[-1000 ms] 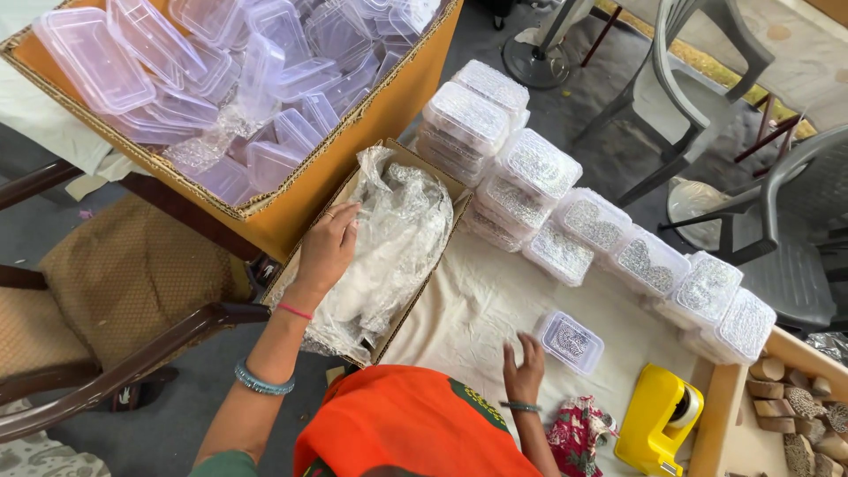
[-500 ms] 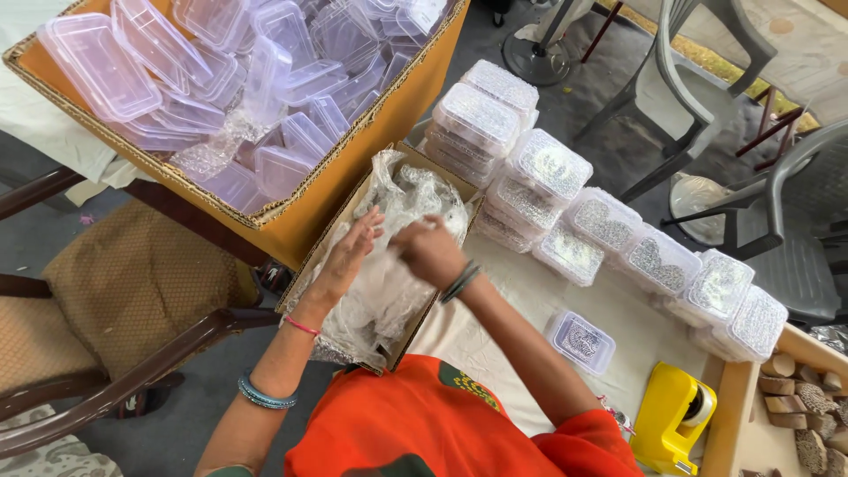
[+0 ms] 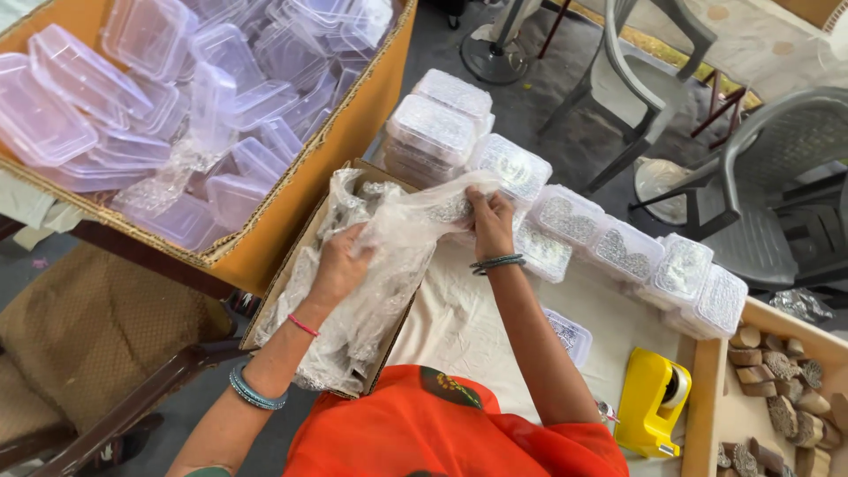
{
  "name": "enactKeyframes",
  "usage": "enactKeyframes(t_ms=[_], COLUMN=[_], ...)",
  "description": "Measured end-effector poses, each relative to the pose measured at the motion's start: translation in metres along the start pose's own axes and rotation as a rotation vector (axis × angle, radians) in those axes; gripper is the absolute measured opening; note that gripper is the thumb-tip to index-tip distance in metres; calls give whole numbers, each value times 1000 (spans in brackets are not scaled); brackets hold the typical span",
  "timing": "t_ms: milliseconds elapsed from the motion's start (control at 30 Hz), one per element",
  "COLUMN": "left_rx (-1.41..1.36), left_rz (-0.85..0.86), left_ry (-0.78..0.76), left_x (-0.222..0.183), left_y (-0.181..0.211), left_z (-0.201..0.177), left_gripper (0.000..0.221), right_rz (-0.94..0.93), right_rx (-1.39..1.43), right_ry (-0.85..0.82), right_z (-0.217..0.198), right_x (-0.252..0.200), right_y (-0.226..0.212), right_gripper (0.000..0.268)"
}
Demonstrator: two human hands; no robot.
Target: The person places a small wooden object into a clear plastic container and closes the lid. They then wrap the container in bubble wrap and secure it with tape from a yellow dispenser. Finally, the wrapped package is stacked with other similar packages on the table.
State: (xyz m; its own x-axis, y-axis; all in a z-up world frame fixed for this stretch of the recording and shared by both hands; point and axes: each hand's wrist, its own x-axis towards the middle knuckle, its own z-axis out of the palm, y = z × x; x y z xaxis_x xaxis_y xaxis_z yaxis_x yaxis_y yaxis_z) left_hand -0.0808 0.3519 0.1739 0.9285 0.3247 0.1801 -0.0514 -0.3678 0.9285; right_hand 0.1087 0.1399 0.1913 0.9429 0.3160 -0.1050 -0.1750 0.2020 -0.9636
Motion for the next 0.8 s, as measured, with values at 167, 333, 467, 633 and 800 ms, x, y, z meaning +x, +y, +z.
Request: enactKeyframes(t_ms=[167,333,467,633,800], left_rx=[-449,-506,-203,-30,571], left_rz=[-35,35,190,313,-26], left_ry=[71,39,110,-98,-905], left_x=[45,83,107,106,68], left_y=[37,111,139,109,5], left_z=[-18,-24,-20,-13,18], left_gripper=[24,14,12,45,134], right_rz=[-143,-244,-166,31,122], right_rx=[67,165,225,334,440], right_ry=[49,116,106,154,261], right_z=[-34,-57,-72,-89,-136], right_x=[-8,-9,-11,-19,-10], right_y=[-21,-34,-39,-38,12], right_gripper=[19,17,19,17,20])
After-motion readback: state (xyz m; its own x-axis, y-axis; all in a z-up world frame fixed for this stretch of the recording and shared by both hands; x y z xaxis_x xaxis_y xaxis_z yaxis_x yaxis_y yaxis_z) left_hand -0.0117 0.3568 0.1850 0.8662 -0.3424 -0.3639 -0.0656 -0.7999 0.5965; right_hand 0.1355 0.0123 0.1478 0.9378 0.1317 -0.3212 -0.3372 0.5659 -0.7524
